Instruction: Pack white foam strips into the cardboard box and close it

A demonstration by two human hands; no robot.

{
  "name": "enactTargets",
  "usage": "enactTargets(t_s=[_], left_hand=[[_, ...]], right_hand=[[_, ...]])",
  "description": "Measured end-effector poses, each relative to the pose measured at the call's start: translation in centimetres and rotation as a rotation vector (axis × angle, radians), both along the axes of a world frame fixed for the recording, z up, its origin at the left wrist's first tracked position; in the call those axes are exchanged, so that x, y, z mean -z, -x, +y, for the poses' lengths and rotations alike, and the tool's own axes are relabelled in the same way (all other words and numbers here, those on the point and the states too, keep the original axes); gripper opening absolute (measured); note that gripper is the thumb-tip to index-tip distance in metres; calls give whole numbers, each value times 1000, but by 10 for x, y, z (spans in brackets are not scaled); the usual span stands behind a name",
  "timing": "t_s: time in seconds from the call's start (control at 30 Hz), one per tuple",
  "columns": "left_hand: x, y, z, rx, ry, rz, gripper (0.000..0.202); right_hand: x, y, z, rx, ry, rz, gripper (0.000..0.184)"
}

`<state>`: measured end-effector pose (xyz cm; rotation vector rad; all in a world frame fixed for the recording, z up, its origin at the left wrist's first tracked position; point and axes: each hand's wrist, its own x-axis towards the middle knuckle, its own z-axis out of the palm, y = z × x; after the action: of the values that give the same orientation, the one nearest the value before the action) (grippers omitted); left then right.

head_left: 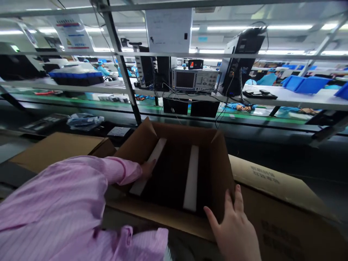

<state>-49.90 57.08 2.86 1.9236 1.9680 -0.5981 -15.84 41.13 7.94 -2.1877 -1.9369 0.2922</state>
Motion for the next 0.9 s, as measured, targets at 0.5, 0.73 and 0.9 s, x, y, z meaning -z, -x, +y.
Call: enactTargets(t_s=[0.5, 0.73, 0.9], left_hand=[[14, -10, 18, 314, -22, -61, 67], [9, -4, 20, 412, -79, -57, 58], [-36, -27, 82, 493, -293, -71, 55]], right_hand=[[-13, -2, 6, -21, 75, 33, 91], [-21, 1, 7, -32, 90, 24, 86], [-26, 3, 10, -29, 88, 26, 84]])
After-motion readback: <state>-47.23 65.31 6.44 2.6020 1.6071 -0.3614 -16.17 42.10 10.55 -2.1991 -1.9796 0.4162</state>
